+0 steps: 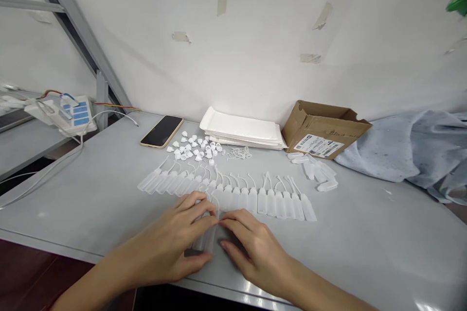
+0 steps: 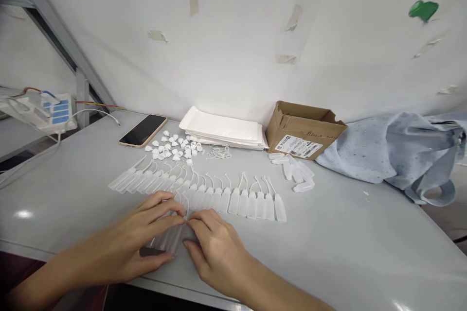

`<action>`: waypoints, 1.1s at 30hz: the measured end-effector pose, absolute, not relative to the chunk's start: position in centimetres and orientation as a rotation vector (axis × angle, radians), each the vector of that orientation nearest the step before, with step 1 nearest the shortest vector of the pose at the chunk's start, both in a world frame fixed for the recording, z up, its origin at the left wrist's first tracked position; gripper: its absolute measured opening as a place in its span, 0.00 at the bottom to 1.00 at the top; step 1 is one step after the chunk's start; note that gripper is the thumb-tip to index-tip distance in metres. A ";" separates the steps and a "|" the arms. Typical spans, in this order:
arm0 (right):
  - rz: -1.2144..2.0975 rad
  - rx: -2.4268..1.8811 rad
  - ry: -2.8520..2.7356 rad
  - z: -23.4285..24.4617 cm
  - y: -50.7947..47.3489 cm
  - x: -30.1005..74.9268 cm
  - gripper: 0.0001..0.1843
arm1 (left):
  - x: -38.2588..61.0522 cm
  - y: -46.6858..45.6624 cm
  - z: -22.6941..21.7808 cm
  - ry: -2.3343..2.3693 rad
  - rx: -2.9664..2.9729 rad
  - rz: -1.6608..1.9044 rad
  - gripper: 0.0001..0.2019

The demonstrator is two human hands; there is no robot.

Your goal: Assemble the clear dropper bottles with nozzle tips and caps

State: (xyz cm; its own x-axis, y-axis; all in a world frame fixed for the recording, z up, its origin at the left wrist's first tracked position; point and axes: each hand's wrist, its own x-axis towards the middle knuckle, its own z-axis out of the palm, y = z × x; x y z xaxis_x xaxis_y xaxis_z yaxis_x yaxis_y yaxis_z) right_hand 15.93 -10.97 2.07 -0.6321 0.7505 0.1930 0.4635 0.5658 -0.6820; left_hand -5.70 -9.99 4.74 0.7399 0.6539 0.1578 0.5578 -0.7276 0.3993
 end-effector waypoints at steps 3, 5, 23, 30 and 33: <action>0.826 -0.977 -2.329 2.1 -11.0 15.9 0.16 | -5.9 -10.0 4.6 0.946 2.640 0.425 0.18; 0.826 -0.980 -2.332 2.0 -10.9 15.9 0.16 | -6.0 -10.0 4.5 0.953 2.653 0.446 0.18; 0.831 -0.993 -2.347 2.1 -10.9 16.0 0.15 | -6.0 -10.4 4.4 0.988 2.583 0.381 0.21; 0.813 -0.987 -2.344 2.0 -11.0 16.0 0.16 | -5.8 -10.2 5.0 0.995 2.572 0.483 0.18; 0.795 -0.983 -2.334 2.0 -11.0 16.1 0.15 | -5.3 -9.3 5.6 1.006 2.558 0.546 0.13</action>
State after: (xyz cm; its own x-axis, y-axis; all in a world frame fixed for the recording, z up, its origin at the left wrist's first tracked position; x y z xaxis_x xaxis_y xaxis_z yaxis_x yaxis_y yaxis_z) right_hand 16.06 -11.05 2.00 -0.6252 0.7537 0.2027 0.4734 0.5727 -0.6693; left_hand -5.31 -9.29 5.64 0.6758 0.7016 0.2260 0.5721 -0.6926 0.4393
